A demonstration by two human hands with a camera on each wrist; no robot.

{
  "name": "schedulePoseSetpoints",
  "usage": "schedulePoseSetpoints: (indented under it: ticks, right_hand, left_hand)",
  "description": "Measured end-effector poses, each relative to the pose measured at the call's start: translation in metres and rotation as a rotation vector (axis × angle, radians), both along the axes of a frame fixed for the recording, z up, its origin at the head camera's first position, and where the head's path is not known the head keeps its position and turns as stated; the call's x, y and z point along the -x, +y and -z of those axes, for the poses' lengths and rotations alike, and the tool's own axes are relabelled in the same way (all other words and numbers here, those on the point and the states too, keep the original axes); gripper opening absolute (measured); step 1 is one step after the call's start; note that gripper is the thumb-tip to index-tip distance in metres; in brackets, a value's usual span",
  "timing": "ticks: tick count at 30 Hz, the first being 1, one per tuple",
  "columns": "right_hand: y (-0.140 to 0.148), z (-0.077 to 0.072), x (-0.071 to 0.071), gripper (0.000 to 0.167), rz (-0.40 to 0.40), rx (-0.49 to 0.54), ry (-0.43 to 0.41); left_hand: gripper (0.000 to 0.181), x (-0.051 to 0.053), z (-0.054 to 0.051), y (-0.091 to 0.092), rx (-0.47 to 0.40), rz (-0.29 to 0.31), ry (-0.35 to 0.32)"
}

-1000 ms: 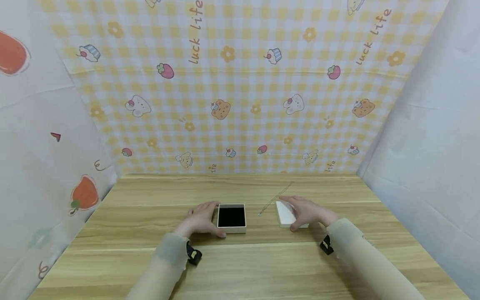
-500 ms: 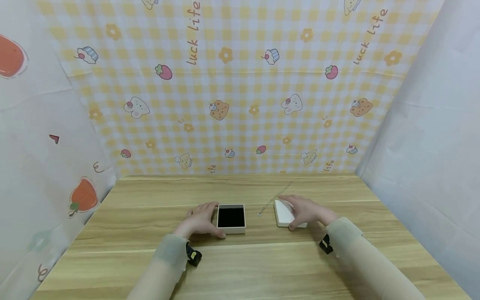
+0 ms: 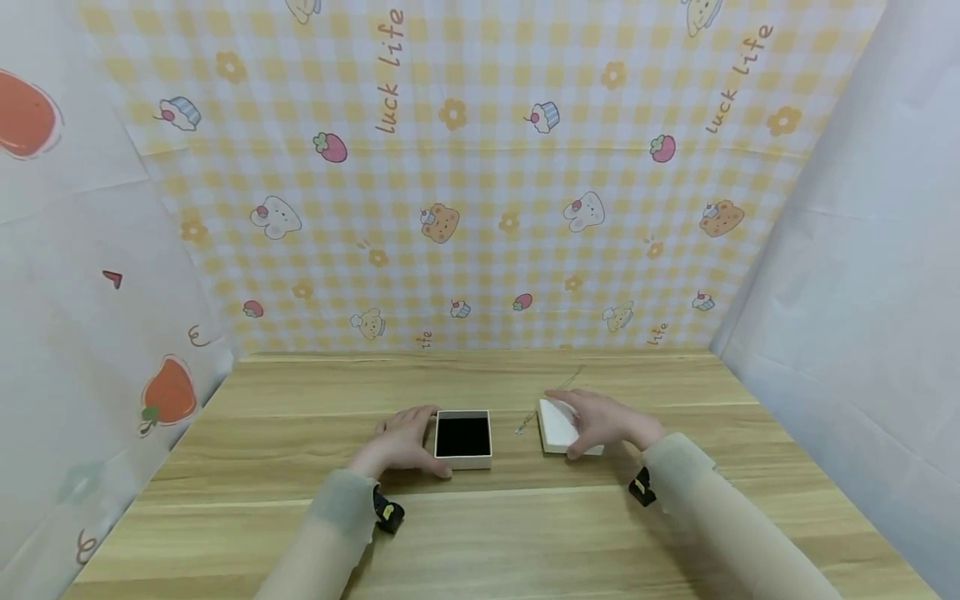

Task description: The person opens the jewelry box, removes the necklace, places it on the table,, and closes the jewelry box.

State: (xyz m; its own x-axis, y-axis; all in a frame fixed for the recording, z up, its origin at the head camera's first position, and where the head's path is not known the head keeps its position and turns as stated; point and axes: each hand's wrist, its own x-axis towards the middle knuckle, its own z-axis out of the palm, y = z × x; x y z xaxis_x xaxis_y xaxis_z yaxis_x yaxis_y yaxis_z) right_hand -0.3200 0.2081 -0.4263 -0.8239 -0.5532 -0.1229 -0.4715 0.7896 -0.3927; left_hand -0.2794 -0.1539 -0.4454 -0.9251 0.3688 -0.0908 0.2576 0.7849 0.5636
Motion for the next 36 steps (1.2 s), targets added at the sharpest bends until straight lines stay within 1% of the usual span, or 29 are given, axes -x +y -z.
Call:
schedulePoseSetpoints:
  ticks: [3,7,10,13,15,21,25,36]
  right_hand:
    - [-0.002,-0.001,0.000,0.105,-0.010,0.011,0.000]
    - [-0.005,-0.003,-0.001,0.104,-0.038,0.050,0.014]
    - [-0.008,-0.004,-0.002,0.103,-0.060,0.067,0.039]
    - [-0.012,-0.006,-0.003,0.102,-0.068,0.067,0.053]
    - [-0.014,-0.007,-0.003,0.102,-0.073,0.068,0.053]
    - [-0.022,-0.011,-0.004,0.099,-0.094,0.077,0.048]
    - [-0.028,-0.013,-0.004,0.098,-0.105,0.076,0.053]
    - [-0.047,-0.017,-0.006,0.100,-0.127,0.098,0.029]
  left_hand:
    - [0.106,0.002,0.002,0.001,0.000,-0.006,-0.004]
    - [0.107,0.005,0.008,0.000,-0.014,-0.021,0.002]
    - [0.107,0.005,0.010,0.000,-0.018,-0.018,0.005]
    - [0.108,0.003,0.007,-0.001,-0.018,-0.004,0.004]
    - [0.110,0.004,0.008,-0.002,-0.020,0.001,0.004]
    - [0.109,0.002,0.004,-0.001,-0.012,0.005,0.000]
    - [0.107,0.001,0.000,0.000,-0.015,-0.004,-0.010]
    - [0.108,0.000,0.001,0.001,-0.018,-0.018,-0.013]
